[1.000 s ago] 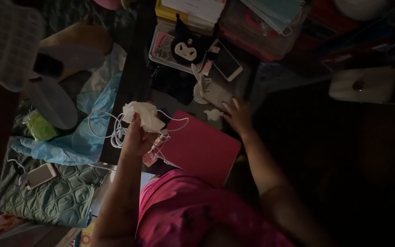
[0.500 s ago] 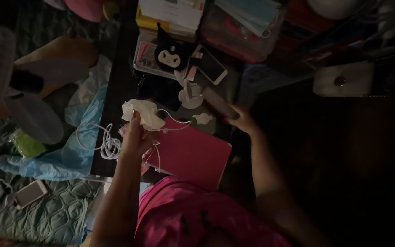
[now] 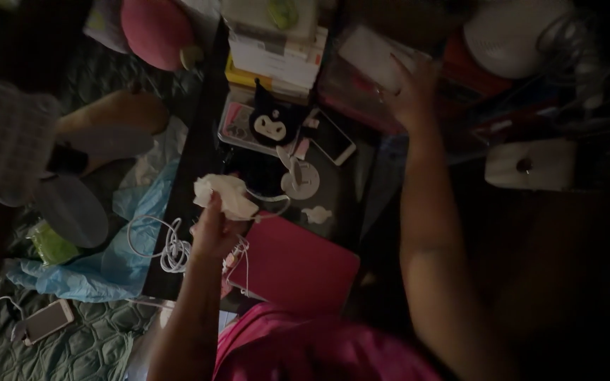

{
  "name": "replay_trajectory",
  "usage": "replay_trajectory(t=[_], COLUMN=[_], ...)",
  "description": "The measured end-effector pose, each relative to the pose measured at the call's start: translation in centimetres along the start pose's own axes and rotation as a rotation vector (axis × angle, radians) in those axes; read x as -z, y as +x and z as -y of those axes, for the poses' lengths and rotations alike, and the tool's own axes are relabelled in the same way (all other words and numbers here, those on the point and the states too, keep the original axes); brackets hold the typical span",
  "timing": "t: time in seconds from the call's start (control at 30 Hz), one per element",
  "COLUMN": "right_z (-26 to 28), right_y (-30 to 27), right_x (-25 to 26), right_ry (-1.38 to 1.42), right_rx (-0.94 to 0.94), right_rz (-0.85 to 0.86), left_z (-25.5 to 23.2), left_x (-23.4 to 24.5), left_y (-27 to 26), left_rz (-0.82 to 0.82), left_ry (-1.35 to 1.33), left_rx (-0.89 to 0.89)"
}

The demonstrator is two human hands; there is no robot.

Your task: The person folds a colorful mat and places it on a shelf, then coils multiple white and pink charging cables and adapters on a bed. They move to a desk, handle a face mask and a tablet with a pink case, and place the tablet on a small fan. The person continues to coil cables and place them on the desk.

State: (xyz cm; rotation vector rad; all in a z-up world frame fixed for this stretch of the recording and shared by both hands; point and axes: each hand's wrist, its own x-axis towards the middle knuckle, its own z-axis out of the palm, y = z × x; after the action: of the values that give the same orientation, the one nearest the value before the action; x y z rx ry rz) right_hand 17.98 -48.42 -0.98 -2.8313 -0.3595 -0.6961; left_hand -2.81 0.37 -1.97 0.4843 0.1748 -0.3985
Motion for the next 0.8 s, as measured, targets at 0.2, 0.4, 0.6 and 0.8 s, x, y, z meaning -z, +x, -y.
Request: replay_trajectory(t=[0.2, 0.4, 0.6, 0.8], right_z=[1.0, 11.2, 17.6, 12.0], right_y=[1.9, -11.2, -22.2, -26.1], right_x=[-0.9, -2.4, -7.5, -11.2], right_ry=[-0.215, 0.56, 0.287, 0.718], right_rx=[0.042, -0.223, -0.156, -0.369], right_rz=[0.113, 0.7, 0.91, 0.615], left_z=[0.4, 1.3, 2.8, 2.2], left_x=[1.2, 3.5, 4.3, 3.7], left_y=[0.4, 0.4, 1.1, 1.0], left_rz=[0.038, -0.019, -0.165, 0.001], left_ry=[-0.045, -0.029, 0.018, -0.06], left_rx=[0.039, 0.048, 0.162, 0.148])
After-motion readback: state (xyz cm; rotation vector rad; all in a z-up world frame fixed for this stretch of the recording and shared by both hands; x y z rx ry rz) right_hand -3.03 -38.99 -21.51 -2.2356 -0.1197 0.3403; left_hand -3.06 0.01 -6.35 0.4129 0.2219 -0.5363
